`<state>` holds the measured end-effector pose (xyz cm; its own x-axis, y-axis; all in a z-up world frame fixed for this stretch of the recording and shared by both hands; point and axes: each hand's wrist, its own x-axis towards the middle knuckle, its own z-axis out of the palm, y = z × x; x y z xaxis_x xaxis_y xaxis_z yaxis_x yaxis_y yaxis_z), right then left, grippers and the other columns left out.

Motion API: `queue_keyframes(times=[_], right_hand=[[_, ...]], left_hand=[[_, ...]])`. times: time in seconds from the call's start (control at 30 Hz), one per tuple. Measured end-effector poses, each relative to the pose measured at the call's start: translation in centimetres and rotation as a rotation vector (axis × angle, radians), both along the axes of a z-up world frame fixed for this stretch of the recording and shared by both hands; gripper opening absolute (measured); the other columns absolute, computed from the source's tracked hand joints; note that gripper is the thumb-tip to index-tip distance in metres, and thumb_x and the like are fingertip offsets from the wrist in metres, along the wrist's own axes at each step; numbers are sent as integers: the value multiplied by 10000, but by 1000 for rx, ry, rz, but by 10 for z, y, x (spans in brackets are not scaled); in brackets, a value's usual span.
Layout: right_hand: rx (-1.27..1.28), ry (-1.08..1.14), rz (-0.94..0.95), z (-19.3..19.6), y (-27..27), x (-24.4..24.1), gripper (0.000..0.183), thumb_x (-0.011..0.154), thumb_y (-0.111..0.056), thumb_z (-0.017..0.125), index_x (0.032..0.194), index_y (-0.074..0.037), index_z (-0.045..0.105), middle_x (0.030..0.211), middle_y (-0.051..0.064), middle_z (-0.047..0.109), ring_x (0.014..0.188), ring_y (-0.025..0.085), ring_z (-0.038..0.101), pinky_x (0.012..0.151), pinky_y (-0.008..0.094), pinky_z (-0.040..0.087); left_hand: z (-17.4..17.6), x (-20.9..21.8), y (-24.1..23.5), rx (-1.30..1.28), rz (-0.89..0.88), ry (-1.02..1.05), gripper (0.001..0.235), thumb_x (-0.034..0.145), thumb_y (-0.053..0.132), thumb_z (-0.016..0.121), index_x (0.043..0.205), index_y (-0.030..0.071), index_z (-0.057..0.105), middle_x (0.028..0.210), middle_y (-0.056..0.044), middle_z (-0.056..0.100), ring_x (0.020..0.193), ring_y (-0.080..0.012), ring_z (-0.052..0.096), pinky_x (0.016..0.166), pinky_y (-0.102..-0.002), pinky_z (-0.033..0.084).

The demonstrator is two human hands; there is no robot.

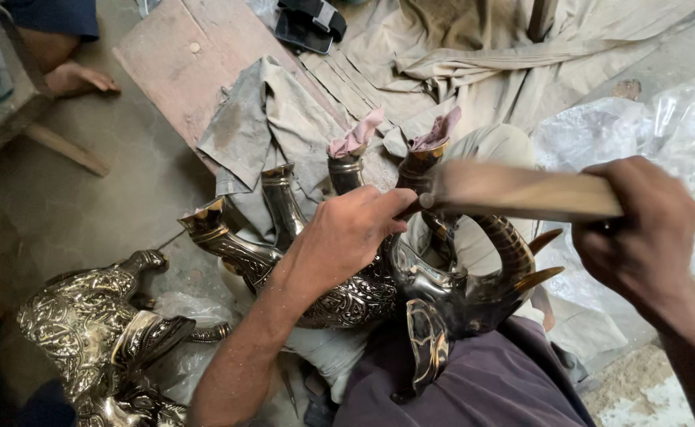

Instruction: The person uses a wooden mallet to repeatedly strike a small metal punch held against a decorative brass elephant statue. The person adjusts the position of the punch and the statue while continuing to hammer along the curved neck and horn areas.

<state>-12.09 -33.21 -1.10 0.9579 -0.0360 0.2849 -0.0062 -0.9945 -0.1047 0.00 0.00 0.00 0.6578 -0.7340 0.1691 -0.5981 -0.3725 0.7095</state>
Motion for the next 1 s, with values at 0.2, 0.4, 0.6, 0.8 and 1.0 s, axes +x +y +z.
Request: queue_keyframes(times=[0.2, 0.4, 0.6, 0.8, 1.0], right_hand=[[201, 67, 5, 26, 8, -3, 344, 788, -16, 747, 1121, 2, 667, 926, 132, 669, 766, 234, 663, 659, 334, 540], [270, 328, -234, 50, 37, -1, 383, 924, -186, 832, 1148, 31, 609, 795, 182, 668, 568, 236, 652, 539, 364, 519], [536, 442, -289, 77, 77, 22, 672, 846, -134, 829, 1389, 25, 465, 820, 208, 687, 571, 260, 673, 506, 395, 534], [701, 265, 158, 91, 91, 43, 985, 785, -59, 732, 1609, -107, 194, 1065, 184, 624, 874, 281, 690, 752, 409, 582], [292, 330, 383, 84, 92, 71, 877, 750, -129, 753, 1529, -114, 351, 1081, 169, 688, 863, 301, 725, 735, 446, 590]], left_hand=[[-5, -4, 5, -154, 53, -63, 324, 900, 42, 749, 1215, 51, 675, 957, -121, 706, 843, -261, 731, 690, -373, 587], [-12, -33, 27, -450, 513, 201, 257, 965, 46, 741, 1209, 56, 660, 990, -70, 727, 904, -146, 782, 758, -252, 705], [-51, -51, 24, -770, 520, 404, 311, 976, 104, 764, 1244, 10, 636, 1025, -67, 778, 932, -140, 791, 822, -246, 696], [-80, -49, 23, -623, 473, 345, 257, 988, 145, 740, 1161, 30, 588, 925, -48, 735, 801, -129, 760, 634, -227, 632], [-91, -45, 20, -682, 370, 245, 193, 1048, 210, 677, 1119, 69, 567, 1074, -64, 715, 941, -156, 784, 689, -233, 649]])
